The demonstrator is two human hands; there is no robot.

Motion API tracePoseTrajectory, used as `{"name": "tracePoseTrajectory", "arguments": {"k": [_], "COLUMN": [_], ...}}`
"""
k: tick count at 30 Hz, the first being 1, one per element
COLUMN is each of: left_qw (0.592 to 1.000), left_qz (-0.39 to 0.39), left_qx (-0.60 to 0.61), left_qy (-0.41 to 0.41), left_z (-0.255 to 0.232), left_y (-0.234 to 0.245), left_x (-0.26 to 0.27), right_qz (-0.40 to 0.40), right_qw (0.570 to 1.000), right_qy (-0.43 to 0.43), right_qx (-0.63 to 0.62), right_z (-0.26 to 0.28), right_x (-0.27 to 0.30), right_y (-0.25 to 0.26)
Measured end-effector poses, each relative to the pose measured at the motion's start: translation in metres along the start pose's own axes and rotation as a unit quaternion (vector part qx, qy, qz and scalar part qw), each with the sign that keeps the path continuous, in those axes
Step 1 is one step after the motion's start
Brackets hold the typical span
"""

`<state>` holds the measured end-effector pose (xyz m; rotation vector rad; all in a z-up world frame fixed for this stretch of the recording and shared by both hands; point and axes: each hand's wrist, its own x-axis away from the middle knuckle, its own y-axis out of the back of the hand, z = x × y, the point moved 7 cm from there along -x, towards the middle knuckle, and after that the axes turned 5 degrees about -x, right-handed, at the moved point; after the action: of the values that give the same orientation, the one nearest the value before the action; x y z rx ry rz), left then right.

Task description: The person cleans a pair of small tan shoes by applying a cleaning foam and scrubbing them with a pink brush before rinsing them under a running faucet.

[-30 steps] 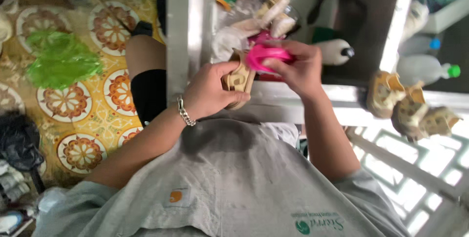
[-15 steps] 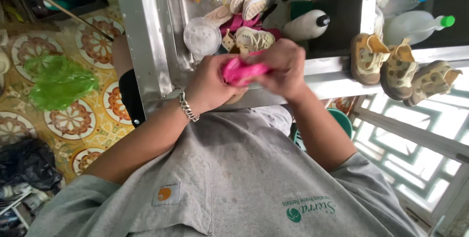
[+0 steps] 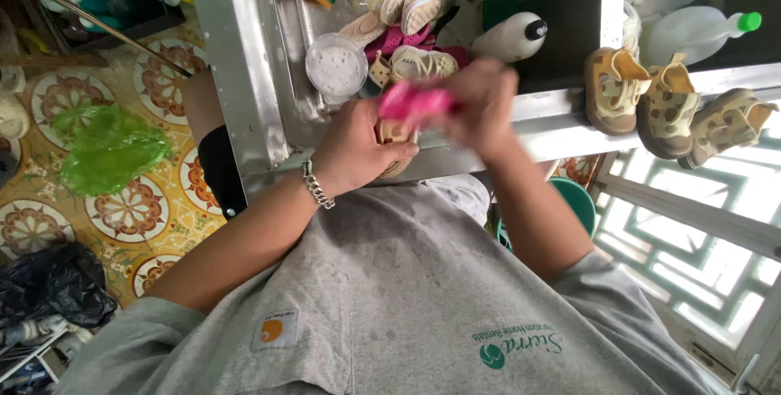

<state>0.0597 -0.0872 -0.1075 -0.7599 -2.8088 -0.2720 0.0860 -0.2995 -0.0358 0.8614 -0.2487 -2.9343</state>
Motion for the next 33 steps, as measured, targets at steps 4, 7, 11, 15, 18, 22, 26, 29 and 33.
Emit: {"name": "tracePoseTrajectory", "arguments": {"k": [4, 7, 11, 15, 18, 22, 26, 29, 33], "left_qw": [0.999, 1.0, 0.999, 0.998, 0.999, 0.999, 0.999, 0.999, 0.999], "left_qz": [-0.003, 0.008, -0.007, 0.003, -0.016, -0.007, -0.021, -0.007, -0.007], "left_qx": [-0.018, 0.026, -0.008, 0.052, -0.007, -0.017, -0.034, -0.039, -0.028], "left_qy": [-0.032, -0.008, -0.048, -0.028, -0.048, -0.047, -0.02, -0.025, -0.024], "left_z": [-0.043, -0.026, -0.021, -0.041, -0.023, -0.039, -0.032, -0.052, -0.048], "left_y": [0.014, 0.014, 0.004, 0.004, 0.005, 0.014, 0.006, 0.016, 0.013], "left_x": [0.01, 0.008, 0.006, 0.02, 0.012, 0.021, 0.015, 0.019, 0.032], "right_qz": [0.027, 0.025, 0.009, 0.018, -0.043, 0.019, 0.027, 0.012, 0.034], "right_qw": [0.998, 0.993, 0.997, 0.986, 0.978, 0.999, 0.997, 0.997, 0.981], "right_qy": [-0.056, -0.083, 0.062, -0.069, 0.192, 0.023, -0.035, 0.07, -0.065], "right_qx": [0.026, 0.077, 0.05, 0.148, 0.068, -0.038, 0.058, 0.02, 0.177], "right_z": [-0.021, -0.055, -0.002, -0.055, -0.001, -0.027, -0.031, -0.014, -0.074], "right_x": [0.026, 0.024, 0.02, 0.031, 0.043, 0.044, 0.048, 0.047, 0.053], "right_y": [0.004, 0.025, -0.004, 0.038, -0.02, 0.001, -0.002, -0.006, 0.035]}}
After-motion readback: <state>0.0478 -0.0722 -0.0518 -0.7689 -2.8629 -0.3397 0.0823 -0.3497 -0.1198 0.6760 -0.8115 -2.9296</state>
